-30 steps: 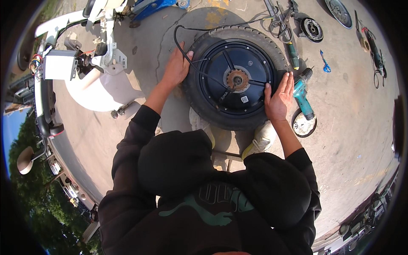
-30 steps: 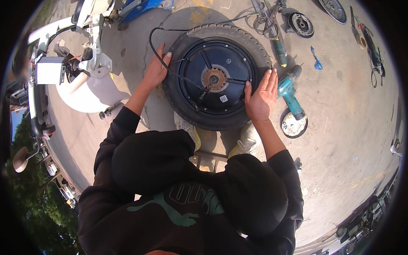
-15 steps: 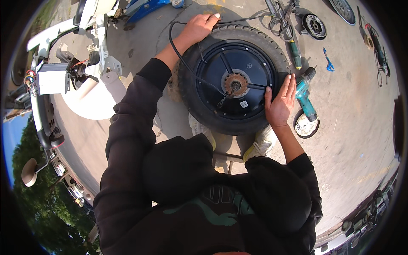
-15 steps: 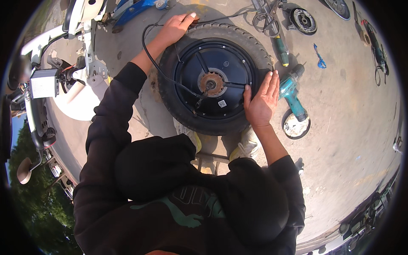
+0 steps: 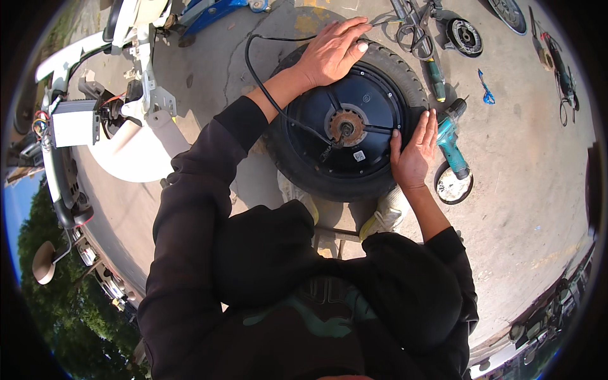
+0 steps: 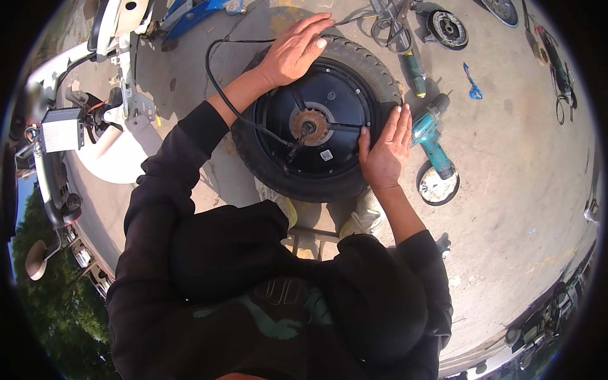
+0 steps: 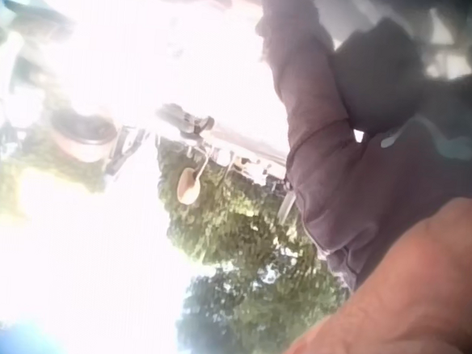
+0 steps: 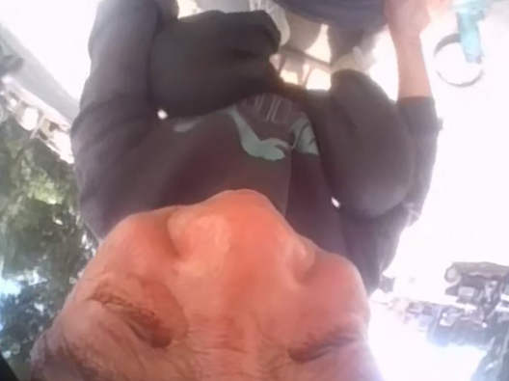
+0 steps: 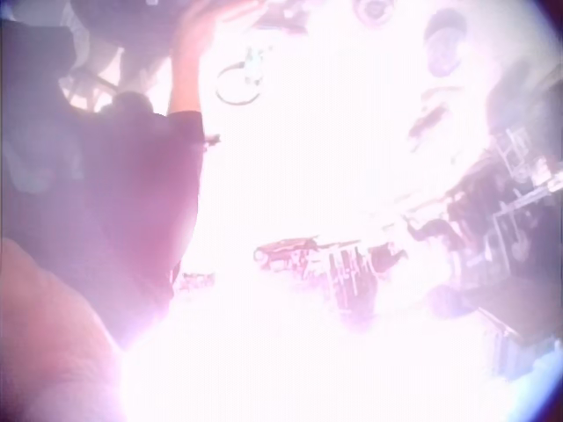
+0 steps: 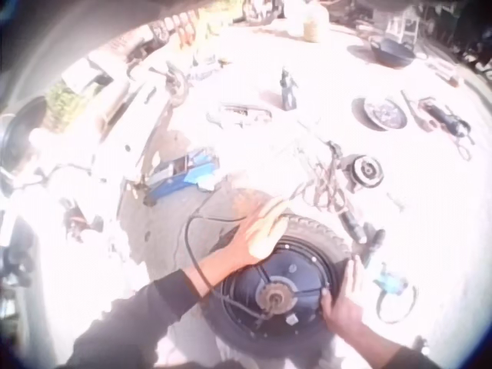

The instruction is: The person assembles a motorized wheel by hand, using a screwdriver to tighten bolts on the motor housing, then flips the wheel to attach a metal cover plate. They use a hammer to tap the cover into place and continue securing components.

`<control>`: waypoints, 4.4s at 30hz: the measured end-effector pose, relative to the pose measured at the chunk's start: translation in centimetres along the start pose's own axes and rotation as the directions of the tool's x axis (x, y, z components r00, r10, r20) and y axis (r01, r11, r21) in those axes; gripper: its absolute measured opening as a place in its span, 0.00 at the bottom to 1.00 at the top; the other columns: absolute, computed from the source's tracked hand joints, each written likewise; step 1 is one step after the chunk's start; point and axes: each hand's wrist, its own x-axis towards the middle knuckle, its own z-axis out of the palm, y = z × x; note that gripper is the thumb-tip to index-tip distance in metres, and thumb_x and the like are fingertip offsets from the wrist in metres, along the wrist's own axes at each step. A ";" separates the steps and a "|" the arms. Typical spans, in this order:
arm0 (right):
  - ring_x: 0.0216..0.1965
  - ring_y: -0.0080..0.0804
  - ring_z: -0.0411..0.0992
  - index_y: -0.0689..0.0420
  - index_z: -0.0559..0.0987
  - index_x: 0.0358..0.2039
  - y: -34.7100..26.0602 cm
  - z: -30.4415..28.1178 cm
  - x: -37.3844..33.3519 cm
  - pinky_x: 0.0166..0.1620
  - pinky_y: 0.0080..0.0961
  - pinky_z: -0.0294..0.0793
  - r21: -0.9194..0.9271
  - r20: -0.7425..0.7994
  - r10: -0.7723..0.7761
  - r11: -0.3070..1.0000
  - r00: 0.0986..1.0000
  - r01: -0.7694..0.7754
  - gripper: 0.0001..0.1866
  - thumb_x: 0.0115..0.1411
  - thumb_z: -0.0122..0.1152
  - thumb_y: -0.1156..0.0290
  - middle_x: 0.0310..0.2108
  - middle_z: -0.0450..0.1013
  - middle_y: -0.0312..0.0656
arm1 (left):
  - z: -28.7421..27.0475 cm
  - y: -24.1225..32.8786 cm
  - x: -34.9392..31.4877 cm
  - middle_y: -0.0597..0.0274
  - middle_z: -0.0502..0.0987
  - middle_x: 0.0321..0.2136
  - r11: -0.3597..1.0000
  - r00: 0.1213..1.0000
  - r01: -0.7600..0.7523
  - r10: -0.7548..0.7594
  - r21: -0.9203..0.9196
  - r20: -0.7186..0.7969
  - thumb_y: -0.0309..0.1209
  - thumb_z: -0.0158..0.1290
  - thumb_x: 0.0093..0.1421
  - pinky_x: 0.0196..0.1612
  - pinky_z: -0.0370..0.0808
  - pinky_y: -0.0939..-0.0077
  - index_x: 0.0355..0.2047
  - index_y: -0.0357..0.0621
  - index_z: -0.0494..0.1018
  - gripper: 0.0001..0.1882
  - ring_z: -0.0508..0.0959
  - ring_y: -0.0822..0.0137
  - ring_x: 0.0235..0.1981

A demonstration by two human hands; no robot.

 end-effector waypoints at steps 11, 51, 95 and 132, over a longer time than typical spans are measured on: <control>0.73 0.61 0.53 0.71 0.56 0.71 0.0 0.2 -0.1 0.72 0.48 0.55 -0.009 -0.031 0.015 1.000 0.999 -0.015 0.43 0.65 0.60 0.58 0.73 0.52 0.63 | -2.9 4.1 -9.1 0.48 0.77 0.56 0.963 0.953 0.270 -0.270 -0.018 -0.141 0.22 0.51 0.66 0.61 0.73 0.61 0.65 0.40 0.68 0.26 0.75 0.46 0.58; 0.73 0.58 0.54 0.67 0.57 0.72 0.4 0.8 -0.2 0.72 0.46 0.56 0.042 -0.086 0.045 0.998 0.995 -0.041 0.40 0.64 0.59 0.64 0.73 0.54 0.60 | -10.0 4.3 -7.1 0.51 0.82 0.32 0.991 0.974 -0.049 0.019 0.128 0.228 0.19 0.52 0.61 0.42 0.79 0.57 0.45 0.43 0.80 0.14 0.81 0.46 0.38; 0.72 0.58 0.55 0.65 0.57 0.72 0.6 0.8 -0.5 0.72 0.45 0.57 0.063 -0.095 0.042 0.997 0.995 -0.036 0.40 0.64 0.60 0.65 0.72 0.55 0.59 | -7.4 5.6 -11.5 0.51 0.82 0.27 0.888 0.924 0.348 -0.378 0.299 0.049 0.29 0.58 0.58 0.34 0.78 0.56 0.29 0.42 0.80 0.05 0.82 0.47 0.31; 0.74 0.57 0.52 0.67 0.57 0.72 0.7 0.8 -0.5 0.72 0.46 0.55 0.086 -0.055 0.050 0.995 0.997 -0.045 0.40 0.64 0.59 0.64 0.74 0.52 0.59 | -5.2 9.1 -16.5 0.36 0.66 0.65 0.650 0.979 0.146 -0.203 0.745 -0.014 0.25 0.51 0.60 0.61 0.71 0.50 0.67 0.38 0.64 0.33 0.69 0.40 0.63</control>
